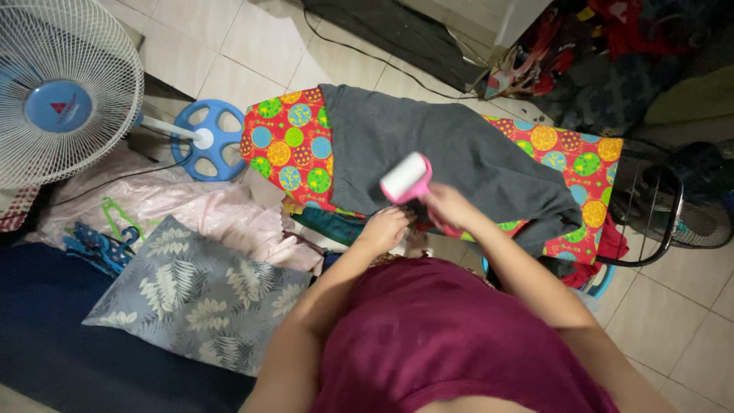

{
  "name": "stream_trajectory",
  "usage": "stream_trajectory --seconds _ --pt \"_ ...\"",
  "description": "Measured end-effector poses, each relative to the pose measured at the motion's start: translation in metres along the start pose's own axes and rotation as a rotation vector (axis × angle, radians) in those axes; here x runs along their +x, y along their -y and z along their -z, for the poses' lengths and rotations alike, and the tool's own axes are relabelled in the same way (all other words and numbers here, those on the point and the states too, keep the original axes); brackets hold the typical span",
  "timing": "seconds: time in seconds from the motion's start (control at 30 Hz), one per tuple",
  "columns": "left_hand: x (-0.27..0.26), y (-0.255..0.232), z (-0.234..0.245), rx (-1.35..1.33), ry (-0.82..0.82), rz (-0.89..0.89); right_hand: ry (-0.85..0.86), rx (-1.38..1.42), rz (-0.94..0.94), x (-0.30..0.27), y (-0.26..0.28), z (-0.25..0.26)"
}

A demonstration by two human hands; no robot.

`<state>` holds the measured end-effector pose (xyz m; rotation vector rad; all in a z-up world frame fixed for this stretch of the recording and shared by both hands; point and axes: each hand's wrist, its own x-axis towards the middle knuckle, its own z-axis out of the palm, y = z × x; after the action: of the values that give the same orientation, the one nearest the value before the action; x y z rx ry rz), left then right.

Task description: The person lays a gray garment flat on a colorful ironing board and uses a pink lint roller to roll over the fabric repeatedly. The person then folds the garment and sets it aside, repeating the process with a black garment.

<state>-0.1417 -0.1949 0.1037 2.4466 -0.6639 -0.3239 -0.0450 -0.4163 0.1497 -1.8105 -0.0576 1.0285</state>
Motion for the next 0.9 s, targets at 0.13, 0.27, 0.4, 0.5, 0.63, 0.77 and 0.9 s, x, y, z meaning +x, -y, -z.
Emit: stream_trajectory --seconds 0.13,0.27,0.4,0.5,0.63,0.77,0.9 --pt "-0.016 0.000 0.002 -0.053 -0.173 -0.011 -0.057 -0.031 -0.206 -0.003 -0.040 -0.016" --pt "-0.025 0.000 0.001 -0.017 -0.247 -0.086 -0.083 -0.214 0.282 0.064 -0.051 -0.039" --pt "-0.021 0.004 -0.004 -0.045 -0.131 -0.002 -0.033 -0.172 0.023 0.142 -0.008 -0.060" --pt "-0.020 0.007 -0.005 -0.086 -0.176 -0.046 0.013 -0.174 0.001 0.190 0.049 -0.075" --pt "-0.022 0.005 -0.005 -0.102 -0.156 -0.001 0.024 -0.231 0.114 0.211 0.112 -0.096" --pt "-0.024 0.005 -0.004 -0.123 -0.142 0.013 0.023 -0.212 0.166 0.193 0.149 -0.102" --pt "-0.020 0.007 -0.008 -0.031 -0.085 0.024 0.199 0.135 0.314 0.125 0.127 -0.084"
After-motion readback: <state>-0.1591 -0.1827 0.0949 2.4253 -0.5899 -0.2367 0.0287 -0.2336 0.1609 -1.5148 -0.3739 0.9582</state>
